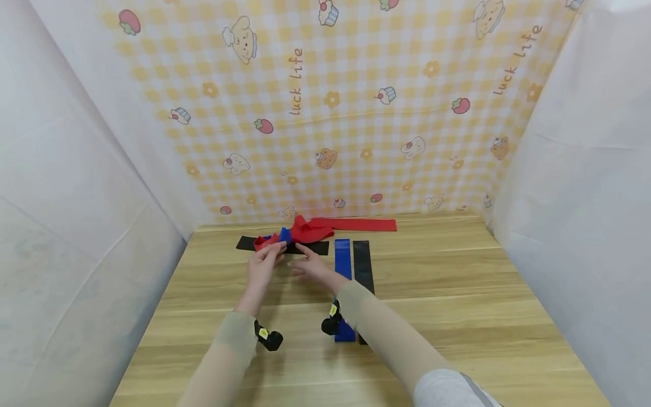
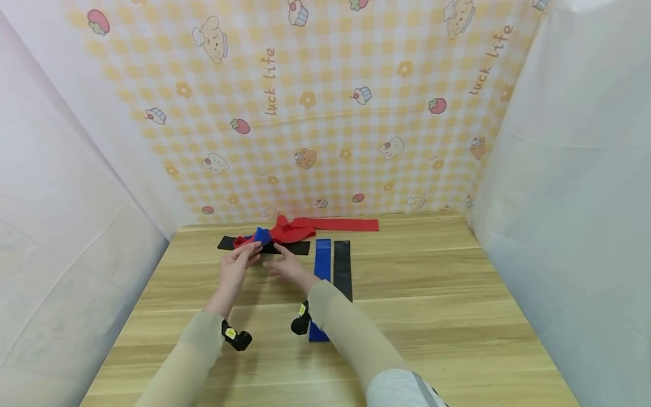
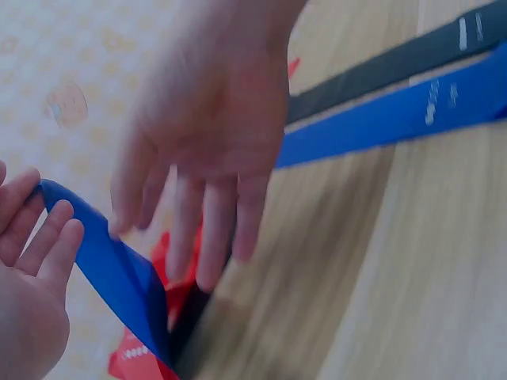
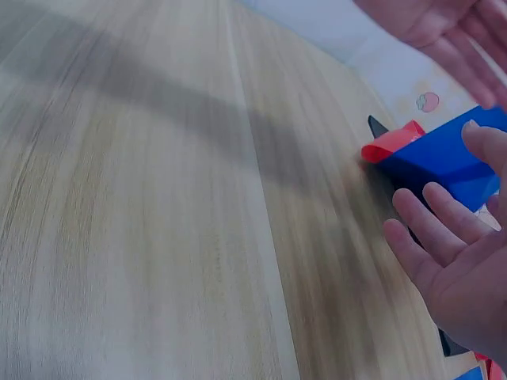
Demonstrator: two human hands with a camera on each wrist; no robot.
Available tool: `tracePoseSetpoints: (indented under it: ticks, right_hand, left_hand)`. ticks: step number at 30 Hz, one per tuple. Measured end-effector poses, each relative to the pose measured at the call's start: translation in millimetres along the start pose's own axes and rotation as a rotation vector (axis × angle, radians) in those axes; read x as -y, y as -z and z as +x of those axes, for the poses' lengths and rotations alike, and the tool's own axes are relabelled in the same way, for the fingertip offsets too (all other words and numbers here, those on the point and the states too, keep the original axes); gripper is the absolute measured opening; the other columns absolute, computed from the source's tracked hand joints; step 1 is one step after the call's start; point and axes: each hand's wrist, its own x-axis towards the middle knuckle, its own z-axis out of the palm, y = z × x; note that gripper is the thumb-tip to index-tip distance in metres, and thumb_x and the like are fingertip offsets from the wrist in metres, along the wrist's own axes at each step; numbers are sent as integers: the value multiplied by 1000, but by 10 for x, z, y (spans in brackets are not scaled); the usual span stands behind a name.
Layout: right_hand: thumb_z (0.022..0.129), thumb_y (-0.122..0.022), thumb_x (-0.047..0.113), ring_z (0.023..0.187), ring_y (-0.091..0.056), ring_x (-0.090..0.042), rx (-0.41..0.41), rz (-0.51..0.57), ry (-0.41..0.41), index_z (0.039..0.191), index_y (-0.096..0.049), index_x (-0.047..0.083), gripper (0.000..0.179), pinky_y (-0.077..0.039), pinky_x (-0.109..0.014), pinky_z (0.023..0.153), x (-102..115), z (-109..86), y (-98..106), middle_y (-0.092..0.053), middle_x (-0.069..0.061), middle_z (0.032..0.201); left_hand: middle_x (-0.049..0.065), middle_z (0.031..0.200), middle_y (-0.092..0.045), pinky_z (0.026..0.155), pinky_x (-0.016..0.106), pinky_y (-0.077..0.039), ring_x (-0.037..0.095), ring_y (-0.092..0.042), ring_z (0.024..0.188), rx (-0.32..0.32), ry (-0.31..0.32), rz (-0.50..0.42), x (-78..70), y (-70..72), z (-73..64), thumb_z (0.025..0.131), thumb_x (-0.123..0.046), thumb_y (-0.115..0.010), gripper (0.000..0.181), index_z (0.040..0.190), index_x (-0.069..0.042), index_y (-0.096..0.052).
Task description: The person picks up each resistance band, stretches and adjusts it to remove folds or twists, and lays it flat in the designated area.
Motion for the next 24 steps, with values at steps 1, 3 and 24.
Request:
tracePoseSetpoints:
  ticks: [1,3,24]
  right_hand:
    - [93,-65,19,110,-61,-38,2,4,3,154,-24,15,74,-47,-51,92,5,4,-10,-59,-20,128]
    - [93,-66,20,108,-62,-38,8,4,13,155,-20,14,78,-49,-50,91,10,16,-25,-59,-20,128]
    - [99,-58,26,122,-52,-39,-17,16,84,146,-41,13,52,-42,-60,94,84,71,-104,-48,-17,142]
  left_hand:
    - [15,111,-69,90,35,-50,9,-66,96,5,-7,-11,-29,-26,-9,98,-13,-58,32,115,13,-63]
    - [13,108,-70,91,33,-49,10,-66,98,18,-21,-40,-96,-80,-36,98,-13,-58,32,114,14,-63]
    - [11,101,-70,90,32,-50,19,-67,100,114,-223,-112,-552,-369,-362,97,-17,-61,30,99,11,-70]
